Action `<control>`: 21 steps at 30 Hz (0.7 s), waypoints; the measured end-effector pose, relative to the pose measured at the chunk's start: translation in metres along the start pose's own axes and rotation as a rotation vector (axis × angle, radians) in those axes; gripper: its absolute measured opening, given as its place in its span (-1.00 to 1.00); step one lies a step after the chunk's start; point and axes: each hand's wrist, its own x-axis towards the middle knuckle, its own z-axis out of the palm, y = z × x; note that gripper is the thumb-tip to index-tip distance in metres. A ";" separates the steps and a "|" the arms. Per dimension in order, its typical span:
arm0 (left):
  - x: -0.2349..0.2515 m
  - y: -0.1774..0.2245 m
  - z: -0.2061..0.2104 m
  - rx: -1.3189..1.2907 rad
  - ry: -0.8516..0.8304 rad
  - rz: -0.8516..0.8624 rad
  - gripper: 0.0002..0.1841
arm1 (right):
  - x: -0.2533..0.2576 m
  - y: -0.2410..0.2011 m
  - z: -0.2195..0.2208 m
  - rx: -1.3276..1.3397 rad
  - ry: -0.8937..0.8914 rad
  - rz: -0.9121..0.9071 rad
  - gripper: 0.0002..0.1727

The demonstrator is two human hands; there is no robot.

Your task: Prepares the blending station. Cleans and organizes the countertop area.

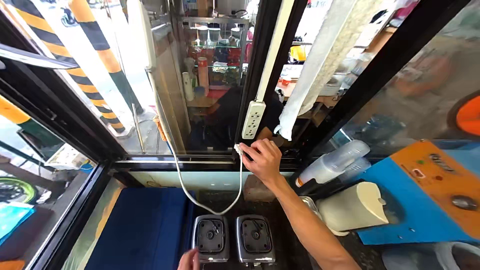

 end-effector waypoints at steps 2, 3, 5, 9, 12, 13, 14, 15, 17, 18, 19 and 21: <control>0.055 0.076 0.010 -0.210 -0.093 0.156 -0.67 | 0.001 -0.004 -0.012 0.010 0.103 -0.081 -0.77; 0.080 0.117 0.011 -0.370 -0.173 0.199 -0.62 | 0.001 -0.008 -0.018 0.015 0.149 -0.122 -0.77; 0.122 0.180 0.009 -0.682 -0.378 0.268 -0.44 | 0.000 -0.015 -0.033 0.034 0.221 -0.211 -0.74; 0.163 0.227 0.015 -1.045 -0.685 0.501 -0.34 | 0.002 -0.021 -0.059 0.030 0.266 -0.303 -0.69; 0.163 0.241 0.019 -1.140 -0.714 0.514 -0.68 | 0.001 -0.014 -0.067 0.037 0.277 -0.318 -0.69; 0.161 0.244 0.021 -1.167 -0.689 0.509 -0.74 | -0.001 -0.011 -0.066 0.047 0.274 -0.325 -0.70; 0.158 0.246 0.023 -1.181 -0.659 0.517 -0.77 | -0.004 -0.008 -0.065 0.058 0.267 -0.337 -0.72; 0.157 0.247 0.026 -1.179 -0.630 0.537 -0.79 | -0.007 -0.005 -0.064 0.070 0.259 -0.345 -0.74; 0.155 0.250 0.032 -1.153 -0.576 0.568 -0.79 | -0.013 0.000 -0.057 0.100 0.266 -0.331 -0.75; 0.155 0.250 0.035 -1.137 -0.552 0.567 -0.78 | -0.014 0.003 -0.052 0.115 0.268 -0.313 -0.75; 0.157 0.247 0.039 -1.116 -0.536 0.549 -0.75 | -0.014 0.007 -0.046 0.126 0.275 -0.290 -0.76; 0.162 0.232 0.044 -1.051 -0.532 0.444 -0.58 | -0.008 0.019 -0.031 0.134 0.287 -0.213 -0.79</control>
